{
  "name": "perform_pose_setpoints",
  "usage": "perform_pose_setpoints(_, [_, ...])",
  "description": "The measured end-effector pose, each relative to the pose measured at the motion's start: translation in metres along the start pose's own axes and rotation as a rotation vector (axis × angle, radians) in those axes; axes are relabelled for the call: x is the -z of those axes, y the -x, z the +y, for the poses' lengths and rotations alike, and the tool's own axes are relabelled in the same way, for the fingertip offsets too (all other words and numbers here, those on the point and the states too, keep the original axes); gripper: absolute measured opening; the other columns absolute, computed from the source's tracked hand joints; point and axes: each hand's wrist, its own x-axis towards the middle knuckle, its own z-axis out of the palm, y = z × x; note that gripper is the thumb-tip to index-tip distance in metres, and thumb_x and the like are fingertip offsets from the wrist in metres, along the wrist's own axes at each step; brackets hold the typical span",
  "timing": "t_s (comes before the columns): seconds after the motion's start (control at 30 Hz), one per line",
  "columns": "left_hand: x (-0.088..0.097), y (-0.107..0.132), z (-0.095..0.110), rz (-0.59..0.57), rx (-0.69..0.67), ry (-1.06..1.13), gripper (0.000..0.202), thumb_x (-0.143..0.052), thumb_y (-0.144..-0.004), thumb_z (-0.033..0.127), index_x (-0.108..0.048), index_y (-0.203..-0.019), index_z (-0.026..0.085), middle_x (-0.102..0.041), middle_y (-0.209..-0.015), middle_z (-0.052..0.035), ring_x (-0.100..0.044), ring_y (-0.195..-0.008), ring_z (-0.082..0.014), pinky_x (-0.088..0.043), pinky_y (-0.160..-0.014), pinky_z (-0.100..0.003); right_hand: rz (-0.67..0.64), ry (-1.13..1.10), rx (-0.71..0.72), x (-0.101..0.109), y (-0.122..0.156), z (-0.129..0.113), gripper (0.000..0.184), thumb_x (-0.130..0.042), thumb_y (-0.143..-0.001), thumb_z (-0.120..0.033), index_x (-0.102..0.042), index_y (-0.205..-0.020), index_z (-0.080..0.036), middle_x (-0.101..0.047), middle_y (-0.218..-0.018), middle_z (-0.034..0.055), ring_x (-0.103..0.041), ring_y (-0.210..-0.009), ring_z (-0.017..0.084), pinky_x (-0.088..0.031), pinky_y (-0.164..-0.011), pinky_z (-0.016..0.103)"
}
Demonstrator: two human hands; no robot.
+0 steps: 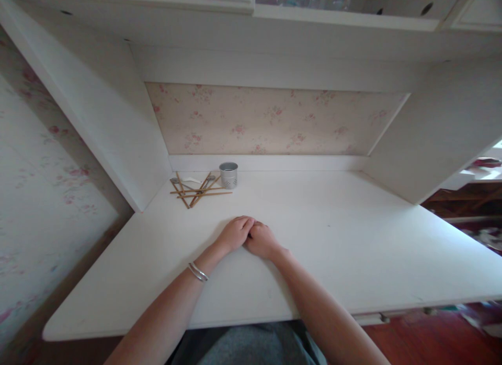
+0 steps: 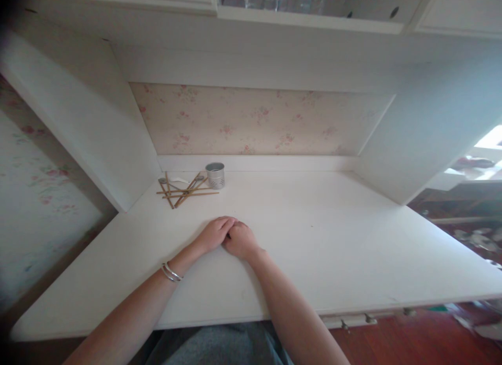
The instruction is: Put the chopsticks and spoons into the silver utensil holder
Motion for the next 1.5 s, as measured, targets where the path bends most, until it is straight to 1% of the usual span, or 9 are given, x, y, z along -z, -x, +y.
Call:
perform_pose_setpoints(0.13, [0.001, 0.001, 0.002, -0.002, 0.008, 0.001, 0.041, -0.028, -0.095, 0.033, -0.066, -0.098, 0.018, -0.068, -0.107, -0.0058, -0.059, -0.1, -0.0165, -0.041, -0.096, -0.03, -0.004, 0.005, 0.0, 0.0, 0.0, 0.0, 0.035, -0.045, -0.08, -0.02, -0.066, -0.108, -0.012, -0.066, -0.111, 0.0126, -0.06, -0.103, 0.021, -0.042, -0.088, 0.026])
perform_pose_setpoints(0.47, [0.001, 0.001, 0.003, -0.001, 0.019, 0.008, 0.041, -0.028, -0.095, 0.033, -0.066, -0.098, 0.018, -0.068, -0.107, -0.0055, -0.059, -0.101, -0.0166, -0.041, -0.096, -0.03, -0.033, 0.006, -0.037, 0.006, 0.001, -0.005, 0.036, -0.046, -0.081, -0.019, -0.064, -0.112, -0.013, -0.065, -0.114, 0.0121, -0.058, -0.106, 0.021, -0.041, -0.09, 0.026])
perform_pose_setpoints(0.67, [0.0, 0.001, 0.001, 0.005, 0.016, 0.012, 0.041, -0.028, -0.095, 0.034, -0.065, -0.102, 0.017, -0.067, -0.108, -0.0065, -0.059, -0.102, -0.0169, -0.041, -0.097, -0.03, -0.047, -0.003, -0.048, 0.008, 0.002, -0.008, 0.037, -0.047, -0.082, -0.019, -0.063, -0.114, -0.013, -0.064, -0.117, 0.0114, -0.057, -0.109, 0.021, -0.04, -0.092, 0.026])
perform_pose_setpoints(0.9, [0.001, 0.001, 0.002, -0.008, 0.008, 0.014, 0.041, -0.028, -0.095, 0.033, -0.065, -0.101, 0.017, -0.067, -0.107, -0.0064, -0.059, -0.101, -0.0169, -0.041, -0.096, -0.03, -0.051, -0.01, -0.057, 0.01, 0.002, -0.009, 0.037, -0.047, -0.081, -0.018, -0.063, -0.115, -0.013, -0.064, -0.118, 0.0112, -0.057, -0.11, 0.021, -0.04, -0.092, 0.026])
perform_pose_setpoints(1.5, [0.001, 0.001, 0.004, 0.006, 0.019, 0.017, 0.041, -0.029, -0.095, 0.033, -0.065, -0.101, 0.017, -0.067, -0.109, -0.0064, -0.059, -0.102, -0.0165, -0.04, -0.097, -0.03, -0.043, -0.003, -0.046, 0.007, 0.001, -0.006, 0.037, -0.046, -0.081, -0.018, -0.064, -0.114, -0.013, -0.064, -0.117, 0.0121, -0.057, -0.109, 0.021, -0.04, -0.092, 0.027])
